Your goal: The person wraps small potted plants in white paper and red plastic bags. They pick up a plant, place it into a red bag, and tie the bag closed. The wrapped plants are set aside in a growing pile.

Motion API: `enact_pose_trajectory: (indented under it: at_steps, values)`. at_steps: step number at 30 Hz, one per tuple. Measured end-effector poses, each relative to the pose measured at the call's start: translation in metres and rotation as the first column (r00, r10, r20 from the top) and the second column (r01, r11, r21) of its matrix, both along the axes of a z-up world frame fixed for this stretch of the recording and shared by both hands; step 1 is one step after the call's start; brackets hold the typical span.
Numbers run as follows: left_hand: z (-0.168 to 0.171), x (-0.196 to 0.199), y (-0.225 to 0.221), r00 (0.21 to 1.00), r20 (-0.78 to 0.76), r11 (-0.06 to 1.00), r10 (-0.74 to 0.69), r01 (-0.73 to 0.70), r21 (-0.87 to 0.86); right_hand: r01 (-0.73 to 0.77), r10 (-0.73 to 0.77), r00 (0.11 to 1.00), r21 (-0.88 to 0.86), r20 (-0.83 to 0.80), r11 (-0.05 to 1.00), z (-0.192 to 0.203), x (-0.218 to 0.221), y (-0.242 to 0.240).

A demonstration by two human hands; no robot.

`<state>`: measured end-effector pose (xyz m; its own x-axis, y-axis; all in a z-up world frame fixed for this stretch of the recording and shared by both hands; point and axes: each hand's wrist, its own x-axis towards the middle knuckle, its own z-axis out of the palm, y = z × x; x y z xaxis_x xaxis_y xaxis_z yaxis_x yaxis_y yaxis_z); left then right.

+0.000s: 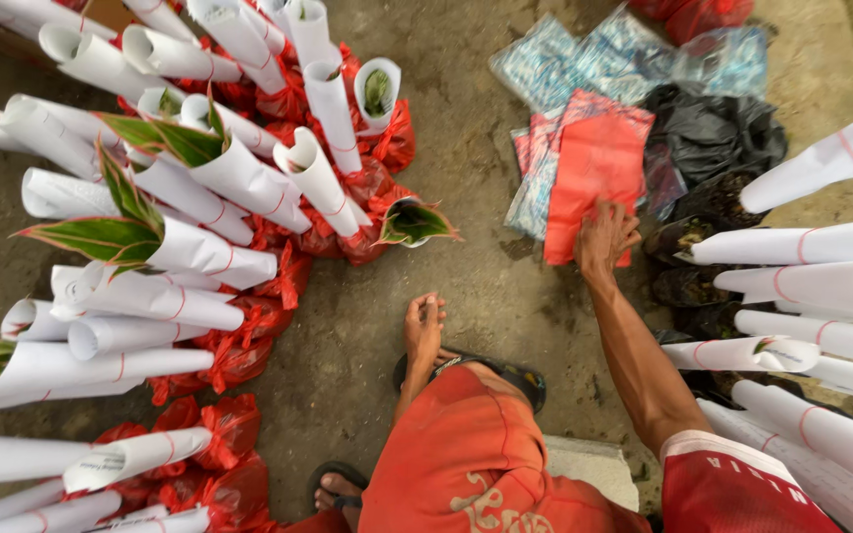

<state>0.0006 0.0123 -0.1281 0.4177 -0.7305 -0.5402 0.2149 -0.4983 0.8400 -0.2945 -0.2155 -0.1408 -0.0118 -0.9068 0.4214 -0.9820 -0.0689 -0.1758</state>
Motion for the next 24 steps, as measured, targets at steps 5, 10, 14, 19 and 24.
enact_pose_trajectory:
  at_steps: [5, 10, 14, 19, 24]
  values:
    - [-0.008, -0.012, -0.008, 1.000, 0.021, 0.999, -0.001, 0.002, -0.051, -0.124, 0.117, 0.975, 0.026, 0.188, 0.992, 0.017, -0.020, 0.006]
    - [0.014, -0.020, -0.024, 0.992, -0.069, 0.986, -0.107, 0.097, -0.136, -0.336, 0.125, 0.599, 0.107, 0.791, 0.936, 0.075, 0.023, 0.041]
    - [0.046, -0.031, -0.043, 0.915, -0.335, 0.974, -0.224, 0.205, -0.091, -0.695, -0.267, -0.183, 0.067, 0.946, 0.716, 0.125, 0.043, 0.079]
    - [0.079, -0.033, -0.047, 0.632, -0.729, 0.959, -0.264, 0.088, -0.271, -0.612, -0.330, -0.304, 0.083, 0.894, 0.786, 0.141, 0.020, 0.080]
    - [0.096, -0.019, -0.061, 0.844, -0.380, 0.883, -0.378, 0.205, -0.422, -0.612, -0.206, 0.056, 0.197, 0.977, 0.766, 0.133, -0.012, 0.066]
